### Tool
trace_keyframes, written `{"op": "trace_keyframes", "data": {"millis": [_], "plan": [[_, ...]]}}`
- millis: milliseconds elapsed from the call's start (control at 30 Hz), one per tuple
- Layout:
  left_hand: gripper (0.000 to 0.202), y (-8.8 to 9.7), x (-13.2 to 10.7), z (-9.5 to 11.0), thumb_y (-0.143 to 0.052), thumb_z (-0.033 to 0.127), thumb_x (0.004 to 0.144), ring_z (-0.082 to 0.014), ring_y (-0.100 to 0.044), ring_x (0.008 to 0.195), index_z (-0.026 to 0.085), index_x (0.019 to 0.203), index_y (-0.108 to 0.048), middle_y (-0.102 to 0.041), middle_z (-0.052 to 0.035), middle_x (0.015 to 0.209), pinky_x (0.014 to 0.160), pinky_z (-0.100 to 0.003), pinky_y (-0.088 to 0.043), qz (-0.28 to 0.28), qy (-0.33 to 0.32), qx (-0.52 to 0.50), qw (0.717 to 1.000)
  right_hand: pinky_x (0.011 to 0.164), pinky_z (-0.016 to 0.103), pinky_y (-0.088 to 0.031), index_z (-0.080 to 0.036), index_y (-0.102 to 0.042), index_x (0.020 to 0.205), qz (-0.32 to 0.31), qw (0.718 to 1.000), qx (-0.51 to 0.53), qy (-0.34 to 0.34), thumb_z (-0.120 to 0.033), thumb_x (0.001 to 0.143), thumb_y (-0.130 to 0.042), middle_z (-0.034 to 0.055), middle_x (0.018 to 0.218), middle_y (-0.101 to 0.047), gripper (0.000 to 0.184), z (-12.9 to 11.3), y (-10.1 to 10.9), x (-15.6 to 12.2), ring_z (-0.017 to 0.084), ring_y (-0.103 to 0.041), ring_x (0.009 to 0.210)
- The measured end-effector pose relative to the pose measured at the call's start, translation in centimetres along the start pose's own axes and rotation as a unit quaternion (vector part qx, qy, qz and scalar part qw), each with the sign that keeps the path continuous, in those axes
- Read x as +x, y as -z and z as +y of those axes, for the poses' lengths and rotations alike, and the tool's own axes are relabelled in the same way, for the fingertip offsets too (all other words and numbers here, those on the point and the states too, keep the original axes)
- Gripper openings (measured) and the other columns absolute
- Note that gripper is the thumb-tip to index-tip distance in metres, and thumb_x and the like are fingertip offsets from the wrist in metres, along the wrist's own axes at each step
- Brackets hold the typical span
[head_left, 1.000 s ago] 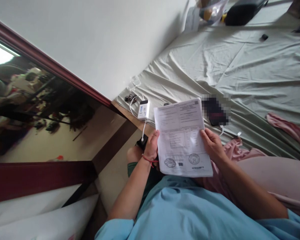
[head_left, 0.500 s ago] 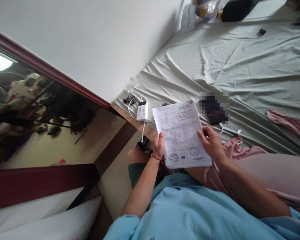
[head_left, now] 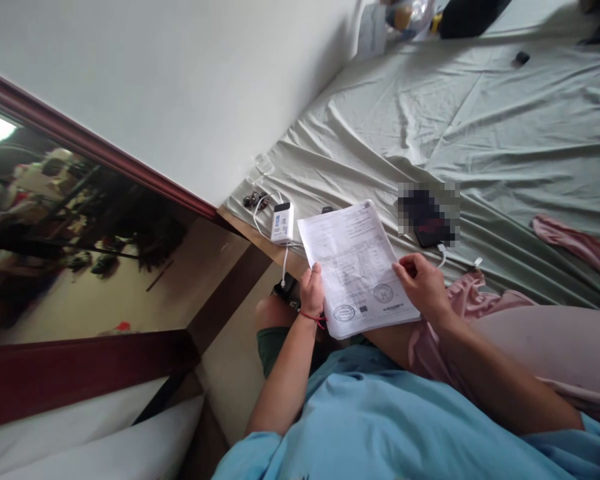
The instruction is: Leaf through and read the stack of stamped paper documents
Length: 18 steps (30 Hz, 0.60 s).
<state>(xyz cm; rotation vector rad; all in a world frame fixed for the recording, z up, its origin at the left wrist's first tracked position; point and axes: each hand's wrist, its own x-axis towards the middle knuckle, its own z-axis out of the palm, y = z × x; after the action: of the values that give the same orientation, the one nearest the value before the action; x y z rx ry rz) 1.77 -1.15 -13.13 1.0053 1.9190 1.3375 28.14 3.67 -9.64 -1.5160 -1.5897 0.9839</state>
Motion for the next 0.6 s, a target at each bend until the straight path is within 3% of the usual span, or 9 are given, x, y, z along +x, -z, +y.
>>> {"op": "trace_keyframes", "data": {"millis": [133, 300, 467, 600], "plan": [[0.057, 0.0, -0.4, 0.2, -0.047, 0.069, 0.093, -0.0148, -0.048, 0.067, 0.016, 0.072, -0.052, -0.053, -0.0025, 0.069, 0.063, -0.027, -0.040, 0.012, -0.004, 0.023, 1.000, 0.063, 0.030, -0.040, -0.022, -0.061, 0.079, -0.006, 1.000, -0.006, 0.007, -0.044, 0.087, -0.060, 0.0028, 0.068, -0.064, 0.023, 0.1, 0.1, -0.1, 0.018, -0.056, 0.063], [0.052, -0.1, -0.8, 0.8, -0.041, 0.066, 0.098, -0.0175, -0.053, 0.076, 0.017, 0.090, -0.057, -0.057, -0.0042, 0.080, 0.073, -0.029, -0.043, 0.023, -0.044, 0.027, 0.998, 0.063, 0.031, -0.039, -0.022, -0.061, 0.076, -0.011, 1.000, -0.017, 0.011, -0.042, 0.087, -0.057, 0.0030, 0.067, -0.065, 0.024, 0.0, 0.1, -0.1, 0.017, -0.055, 0.061], [0.050, -0.1, -0.9, 1.0, -0.038, 0.064, 0.099, -0.0182, -0.049, 0.075, 0.018, 0.086, -0.055, -0.055, -0.0050, 0.078, 0.074, -0.031, -0.041, 0.039, -0.058, 0.066, 0.995, 0.063, 0.031, -0.040, -0.021, -0.066, 0.093, 0.000, 1.000, -0.028, 0.014, -0.040, 0.090, -0.056, 0.0028, 0.074, -0.067, 0.021, -0.4, 0.1, -0.4, 0.017, -0.056, 0.061], [0.051, -0.1, -0.9, 1.0, -0.036, 0.063, 0.100, -0.0186, -0.051, 0.075, 0.018, 0.085, -0.054, -0.057, -0.0055, 0.079, 0.073, -0.032, -0.041, 0.034, -0.060, 0.078, 0.995, 0.069, 0.033, -0.045, -0.021, -0.067, 0.086, 0.040, 0.994, -0.055, 0.089, -0.033, 0.090, -0.057, 0.0068, 0.090, -0.066, 0.016, -0.5, 0.0, -0.5, 0.019, -0.058, 0.072]]}}
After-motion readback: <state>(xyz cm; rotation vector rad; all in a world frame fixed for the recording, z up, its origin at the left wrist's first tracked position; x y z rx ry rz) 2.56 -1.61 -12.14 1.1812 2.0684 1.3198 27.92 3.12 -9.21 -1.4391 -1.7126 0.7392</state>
